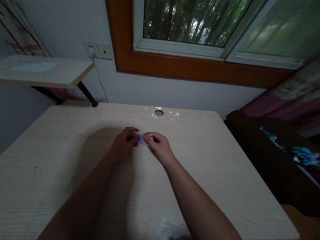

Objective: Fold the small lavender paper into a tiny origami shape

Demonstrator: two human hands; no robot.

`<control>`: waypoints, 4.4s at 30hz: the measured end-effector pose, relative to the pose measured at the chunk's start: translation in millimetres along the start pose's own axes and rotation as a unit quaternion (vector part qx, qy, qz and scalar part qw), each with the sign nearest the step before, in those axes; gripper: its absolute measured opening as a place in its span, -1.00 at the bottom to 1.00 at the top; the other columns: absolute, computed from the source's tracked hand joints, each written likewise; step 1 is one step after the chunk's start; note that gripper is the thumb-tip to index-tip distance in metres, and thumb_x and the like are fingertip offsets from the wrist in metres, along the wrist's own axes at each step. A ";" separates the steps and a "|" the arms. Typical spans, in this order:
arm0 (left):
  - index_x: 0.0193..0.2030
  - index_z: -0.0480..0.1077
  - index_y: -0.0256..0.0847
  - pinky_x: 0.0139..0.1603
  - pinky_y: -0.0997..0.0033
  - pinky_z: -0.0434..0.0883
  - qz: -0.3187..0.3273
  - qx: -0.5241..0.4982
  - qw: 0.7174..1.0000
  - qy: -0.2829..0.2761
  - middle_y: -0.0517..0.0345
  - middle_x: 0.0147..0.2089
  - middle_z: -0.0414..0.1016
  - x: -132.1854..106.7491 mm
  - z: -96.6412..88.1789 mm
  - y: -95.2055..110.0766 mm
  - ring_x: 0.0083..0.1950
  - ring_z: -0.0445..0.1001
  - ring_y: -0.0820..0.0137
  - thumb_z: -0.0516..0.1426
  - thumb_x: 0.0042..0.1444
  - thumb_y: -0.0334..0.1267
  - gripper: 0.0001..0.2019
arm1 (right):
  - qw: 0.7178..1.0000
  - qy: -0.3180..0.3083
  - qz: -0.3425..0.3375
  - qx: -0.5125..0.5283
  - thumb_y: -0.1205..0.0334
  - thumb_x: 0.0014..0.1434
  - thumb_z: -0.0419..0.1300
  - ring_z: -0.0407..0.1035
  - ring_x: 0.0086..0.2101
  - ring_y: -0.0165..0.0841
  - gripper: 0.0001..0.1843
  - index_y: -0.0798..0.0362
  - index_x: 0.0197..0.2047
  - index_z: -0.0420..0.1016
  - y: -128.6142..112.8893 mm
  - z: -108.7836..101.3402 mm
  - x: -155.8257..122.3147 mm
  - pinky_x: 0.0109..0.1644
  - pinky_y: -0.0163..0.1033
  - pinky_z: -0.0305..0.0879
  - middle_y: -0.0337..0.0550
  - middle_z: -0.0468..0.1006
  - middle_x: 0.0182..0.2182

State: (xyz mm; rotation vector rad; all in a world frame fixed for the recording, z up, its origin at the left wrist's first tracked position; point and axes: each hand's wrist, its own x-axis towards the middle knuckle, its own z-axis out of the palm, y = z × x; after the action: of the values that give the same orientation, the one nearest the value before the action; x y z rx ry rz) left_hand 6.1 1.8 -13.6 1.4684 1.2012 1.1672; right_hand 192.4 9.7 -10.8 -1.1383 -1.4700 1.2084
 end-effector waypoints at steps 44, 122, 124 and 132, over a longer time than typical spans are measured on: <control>-0.29 0.48 -0.22 -0.23 0.43 0.41 -0.016 0.077 0.996 -0.045 0.15 -0.37 0.55 -2.0 -3.6 5.6 -0.30 0.51 0.36 0.13 0.14 -0.08 -0.76 | 0.999 -0.003 -0.032 0.034 0.01 0.14 0.24 0.42 -0.30 -0.31 -0.73 0.05 -0.31 0.61 3.5 -4.5 3.6 -0.13 -0.22 0.31 -0.17 0.58 -0.36; -0.26 0.45 -0.23 -0.23 0.40 0.39 -0.012 0.126 0.992 -0.028 0.15 -0.37 0.50 -0.8 -1.9 11.6 -0.31 0.47 0.36 0.04 0.20 -0.10 -0.74 | 0.999 -0.017 -0.034 0.009 -0.01 0.12 0.25 0.41 -0.30 -0.32 -0.71 0.06 -0.31 0.61 1.2 -4.0 3.7 -0.13 -0.23 0.30 -0.15 0.58 -0.36; -0.24 0.45 -0.23 -0.22 0.40 0.40 -0.008 0.114 0.993 -0.030 0.15 -0.36 0.49 -0.4 -2.2 8.7 -0.30 0.47 0.36 0.05 0.20 -0.09 -0.74 | 0.999 -0.018 -0.032 0.013 -0.01 0.12 0.26 0.41 -0.30 -0.32 -0.71 0.06 -0.31 0.61 -0.4 -4.3 3.1 -0.13 -0.23 0.30 -0.16 0.58 -0.36; -0.26 0.44 -0.23 -0.23 0.43 0.38 -0.006 0.112 0.993 -0.038 0.16 -0.38 0.48 0.4 -3.5 5.7 -0.31 0.45 0.38 0.04 0.21 -0.11 -0.75 | 0.999 -0.020 -0.025 0.032 0.02 0.11 0.27 0.40 -0.31 -0.32 -0.73 0.06 -0.32 0.61 3.7 -3.9 5.1 -0.13 -0.23 0.30 -0.16 0.58 -0.37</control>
State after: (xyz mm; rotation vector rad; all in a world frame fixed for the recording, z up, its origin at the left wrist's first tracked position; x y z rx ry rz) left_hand 3.5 1.6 -7.4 1.6546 1.3196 0.9822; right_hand 195.7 15.8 -13.6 -1.0348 -1.4693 1.2418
